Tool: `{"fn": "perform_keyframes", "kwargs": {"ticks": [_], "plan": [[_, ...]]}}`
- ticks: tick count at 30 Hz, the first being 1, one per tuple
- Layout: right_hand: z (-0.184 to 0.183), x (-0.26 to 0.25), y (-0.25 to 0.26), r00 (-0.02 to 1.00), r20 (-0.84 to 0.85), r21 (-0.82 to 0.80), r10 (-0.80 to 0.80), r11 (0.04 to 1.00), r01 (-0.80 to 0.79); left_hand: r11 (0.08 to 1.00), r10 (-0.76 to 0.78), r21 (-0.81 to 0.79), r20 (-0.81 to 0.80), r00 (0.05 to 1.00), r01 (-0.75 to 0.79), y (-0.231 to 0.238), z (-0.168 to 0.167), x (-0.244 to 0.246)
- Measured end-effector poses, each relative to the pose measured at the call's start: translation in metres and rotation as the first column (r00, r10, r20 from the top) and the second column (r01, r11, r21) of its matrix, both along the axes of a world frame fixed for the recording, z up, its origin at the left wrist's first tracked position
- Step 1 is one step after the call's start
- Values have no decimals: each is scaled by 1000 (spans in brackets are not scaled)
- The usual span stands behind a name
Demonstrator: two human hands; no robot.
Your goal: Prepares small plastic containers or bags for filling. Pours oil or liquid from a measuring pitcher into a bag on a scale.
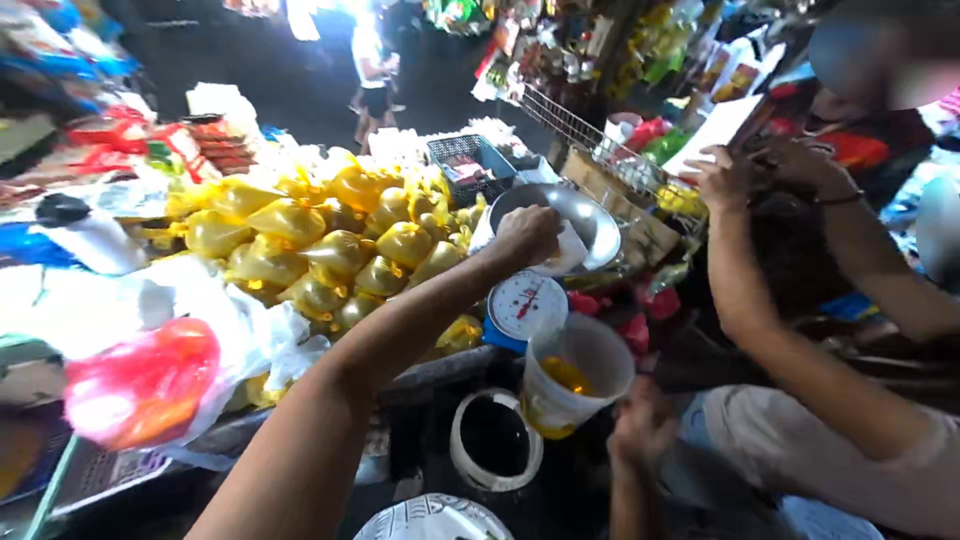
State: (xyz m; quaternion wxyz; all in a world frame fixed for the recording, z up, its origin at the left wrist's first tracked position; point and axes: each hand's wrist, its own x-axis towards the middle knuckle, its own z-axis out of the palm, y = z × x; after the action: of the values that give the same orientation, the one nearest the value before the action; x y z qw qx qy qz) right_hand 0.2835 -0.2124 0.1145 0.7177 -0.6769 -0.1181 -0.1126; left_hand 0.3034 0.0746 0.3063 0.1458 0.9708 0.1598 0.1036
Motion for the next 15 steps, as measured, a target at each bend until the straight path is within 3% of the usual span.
{"fn": "perform_keyframes", "kwargs": {"ticks": [3, 6, 8, 11, 13, 15], "plan": [[-60, -15, 3, 992, -4, -298, 126, 947, -121, 995, -100, -9, 58, 993, 101, 6, 15, 10], [-137, -11, 18, 941, -32, -369, 336, 871, -323, 958, -185, -171, 237, 954, 228, 15, 38, 6], [-178, -10, 28, 903, -107, -534, 416, 742, -405, 900, -171, -306, 407, 897, 310, 12, 55, -15], [-216, -8, 39, 788, -420, -664, 451, 439, -605, 860, -105, -364, 560, 822, 357, -4, 67, -74], [-242, -7, 42, 683, -591, -602, 430, 329, -728, 845, -15, -445, 535, 845, 296, -21, 59, -127], [-270, -3, 38, 605, -708, -575, 364, 200, -793, 815, -39, -500, 459, 887, 295, -23, 36, -162]]}}
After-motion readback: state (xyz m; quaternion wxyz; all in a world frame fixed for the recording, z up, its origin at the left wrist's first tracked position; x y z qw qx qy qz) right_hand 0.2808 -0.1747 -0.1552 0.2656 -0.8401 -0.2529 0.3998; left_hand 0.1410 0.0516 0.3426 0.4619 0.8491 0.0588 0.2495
